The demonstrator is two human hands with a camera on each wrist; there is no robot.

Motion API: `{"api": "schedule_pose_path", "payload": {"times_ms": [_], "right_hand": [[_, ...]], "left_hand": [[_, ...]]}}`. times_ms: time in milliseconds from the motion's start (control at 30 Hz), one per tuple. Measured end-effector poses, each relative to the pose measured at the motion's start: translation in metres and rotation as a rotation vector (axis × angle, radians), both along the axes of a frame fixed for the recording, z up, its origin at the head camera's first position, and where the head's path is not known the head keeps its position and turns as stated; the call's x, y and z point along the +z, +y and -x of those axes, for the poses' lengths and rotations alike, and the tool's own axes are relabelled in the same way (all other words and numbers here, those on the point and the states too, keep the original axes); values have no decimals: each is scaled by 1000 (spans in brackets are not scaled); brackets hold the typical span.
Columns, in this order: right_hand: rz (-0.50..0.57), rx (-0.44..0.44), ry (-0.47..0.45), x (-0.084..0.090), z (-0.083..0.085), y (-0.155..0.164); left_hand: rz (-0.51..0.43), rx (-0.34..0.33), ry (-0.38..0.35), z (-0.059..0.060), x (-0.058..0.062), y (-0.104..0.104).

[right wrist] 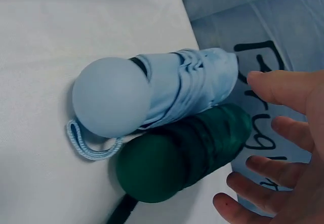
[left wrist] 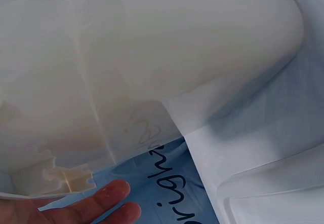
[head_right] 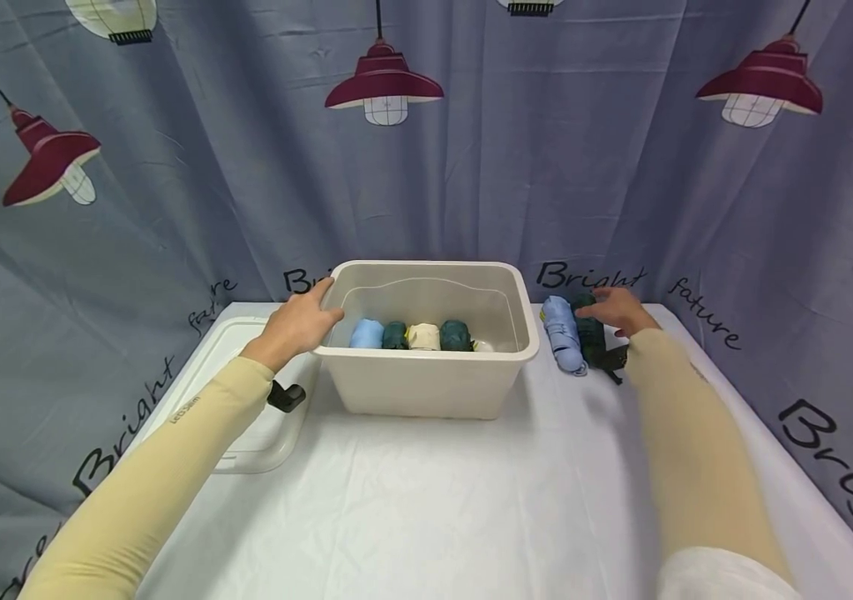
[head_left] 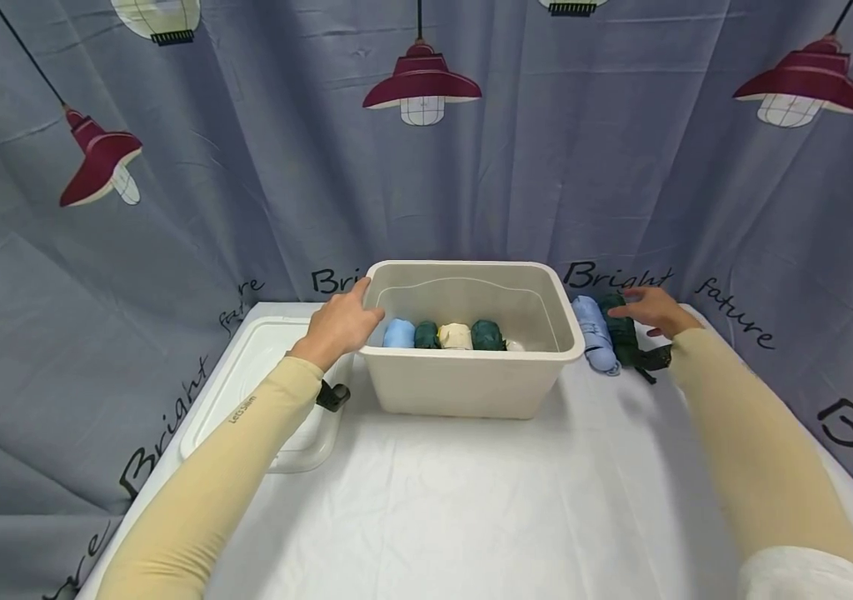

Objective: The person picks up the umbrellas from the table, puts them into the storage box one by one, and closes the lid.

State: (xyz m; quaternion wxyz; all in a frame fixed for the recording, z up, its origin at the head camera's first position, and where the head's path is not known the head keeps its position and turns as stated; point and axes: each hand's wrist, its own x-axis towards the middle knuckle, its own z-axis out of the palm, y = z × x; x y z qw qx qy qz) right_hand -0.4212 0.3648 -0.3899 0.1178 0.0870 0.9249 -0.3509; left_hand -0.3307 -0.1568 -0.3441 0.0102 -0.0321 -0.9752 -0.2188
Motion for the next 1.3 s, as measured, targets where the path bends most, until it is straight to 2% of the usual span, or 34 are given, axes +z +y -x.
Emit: {"api": "schedule_pose_path", "payload": {"times_ms": [200,433,733,867,1067,1300], "right_hand": [[-6,28,-36,-11,4,3],[-15,29,-92,-17,0,0],[-150,111,-139,-26,-2,-8],[-180,105,-141,-30,-3,-10],[-206,80,-144,-29,-1,-13],[-209,65,-157,-17,-3,-16]], "left_hand": [[5,-8,10,1,1,1],[-2,-15,6,3,1,4],[-9,-14,-2,-2,-4,3],[-10,-18,-9,-4,-7,4],[-6,-15,-4,-3,-7,4],[-2,-12,-2,-1,-1,0]]}}
